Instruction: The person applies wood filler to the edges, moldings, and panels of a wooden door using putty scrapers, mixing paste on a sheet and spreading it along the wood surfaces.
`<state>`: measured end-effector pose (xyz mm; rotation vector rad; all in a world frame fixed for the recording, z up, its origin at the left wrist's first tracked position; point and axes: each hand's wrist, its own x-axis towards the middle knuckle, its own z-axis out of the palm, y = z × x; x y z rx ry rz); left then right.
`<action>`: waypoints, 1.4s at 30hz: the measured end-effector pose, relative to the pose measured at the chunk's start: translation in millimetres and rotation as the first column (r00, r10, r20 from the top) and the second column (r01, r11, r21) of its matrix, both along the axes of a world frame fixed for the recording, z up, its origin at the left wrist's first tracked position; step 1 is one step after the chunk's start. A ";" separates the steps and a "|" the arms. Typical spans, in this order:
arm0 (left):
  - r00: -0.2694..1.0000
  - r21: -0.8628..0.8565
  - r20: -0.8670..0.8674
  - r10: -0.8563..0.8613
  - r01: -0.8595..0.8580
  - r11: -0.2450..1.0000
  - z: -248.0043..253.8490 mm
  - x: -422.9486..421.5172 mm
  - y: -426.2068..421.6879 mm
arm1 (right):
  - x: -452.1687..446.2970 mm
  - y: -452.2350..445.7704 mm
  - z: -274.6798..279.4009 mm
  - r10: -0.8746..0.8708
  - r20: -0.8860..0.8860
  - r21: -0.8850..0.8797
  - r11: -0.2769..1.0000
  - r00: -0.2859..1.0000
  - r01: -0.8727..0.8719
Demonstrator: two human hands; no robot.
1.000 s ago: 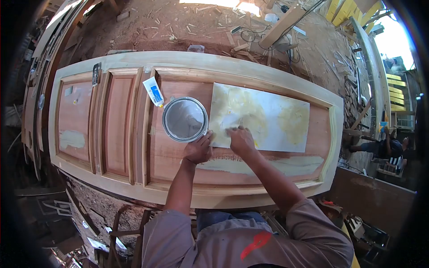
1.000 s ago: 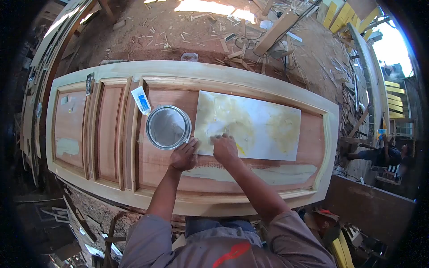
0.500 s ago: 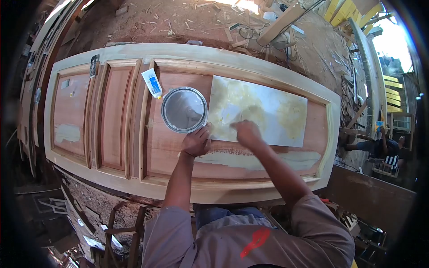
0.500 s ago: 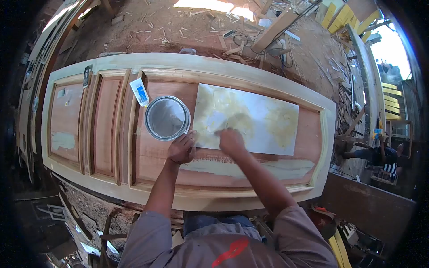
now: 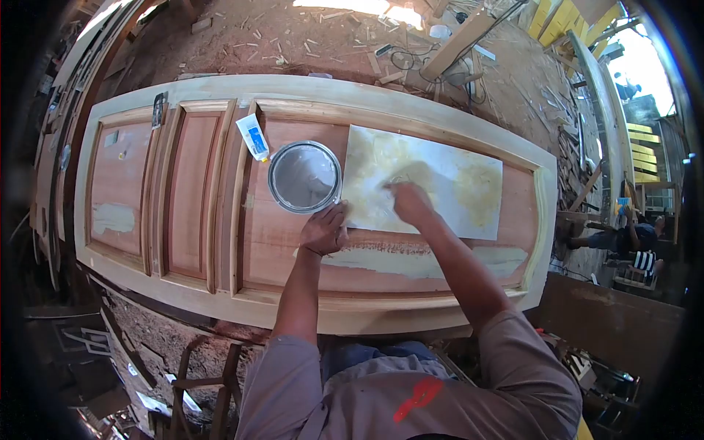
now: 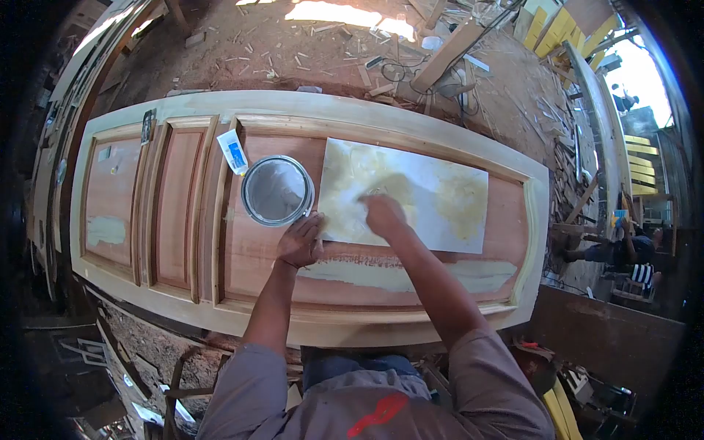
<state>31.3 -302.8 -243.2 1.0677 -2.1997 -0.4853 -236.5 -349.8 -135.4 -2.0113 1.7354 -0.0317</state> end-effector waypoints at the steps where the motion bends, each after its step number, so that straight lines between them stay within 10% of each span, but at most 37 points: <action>1: 1.000 0.019 0.002 0.004 -0.004 1.000 0.6 -0.3 1.8 | -3.2 1.4 -6.8 -0.056 -0.015 -0.062 0.997 0.998 0.055; 3: 1.000 0.003 0.002 0.005 -0.005 1.000 1.9 -0.6 1.2 | -9.6 13.0 -32.9 -0.186 -0.031 -0.180 0.967 0.982 0.177; 5: 1.000 -0.005 0.008 -0.005 0.005 1.000 2.7 -2.1 1.5 | -6.2 54.5 -75.0 0.020 -0.090 -0.361 0.931 0.996 -0.051; 10: 1.000 -0.020 0.024 -0.009 0.010 1.000 4.3 -4.2 0.2 | -1.0 78.8 -18.7 0.075 -0.080 0.031 0.997 0.994 -0.073; 13: 1.000 -0.027 0.000 -0.007 0.007 1.000 1.9 -5.7 0.9 | -24.7 24.6 -8.3 -0.191 -0.053 -0.058 0.980 0.980 0.188; 25: 1.000 -0.052 -0.005 -0.024 0.024 0.998 1.1 -7.3 -0.4 | -38.1 25.9 -1.9 -0.031 -0.076 0.114 0.993 0.997 0.040; 31: 0.999 -0.030 0.032 -0.014 0.014 0.999 2.5 -7.6 0.9 | 8.7 89.3 -84.8 0.010 -0.171 -0.381 0.921 0.985 -0.076; 36: 1.000 -0.063 0.010 -0.024 0.025 0.998 -3.8 -7.5 -4.4 | 1.6 71.8 -19.6 -0.127 -0.064 0.135 0.982 0.990 0.135; 38: 1.000 -0.049 -0.002 -0.014 0.014 0.999 -2.9 -5.1 1.5 | -16.5 28.2 -25.9 -0.252 0.000 -0.212 0.946 0.968 0.246; 42: 1.000 -0.006 -0.004 0.007 -0.007 1.000 -6.5 -5.5 -2.8 | 5.0 -15.3 -21.5 -0.251 -0.058 -0.103 0.964 0.966 0.245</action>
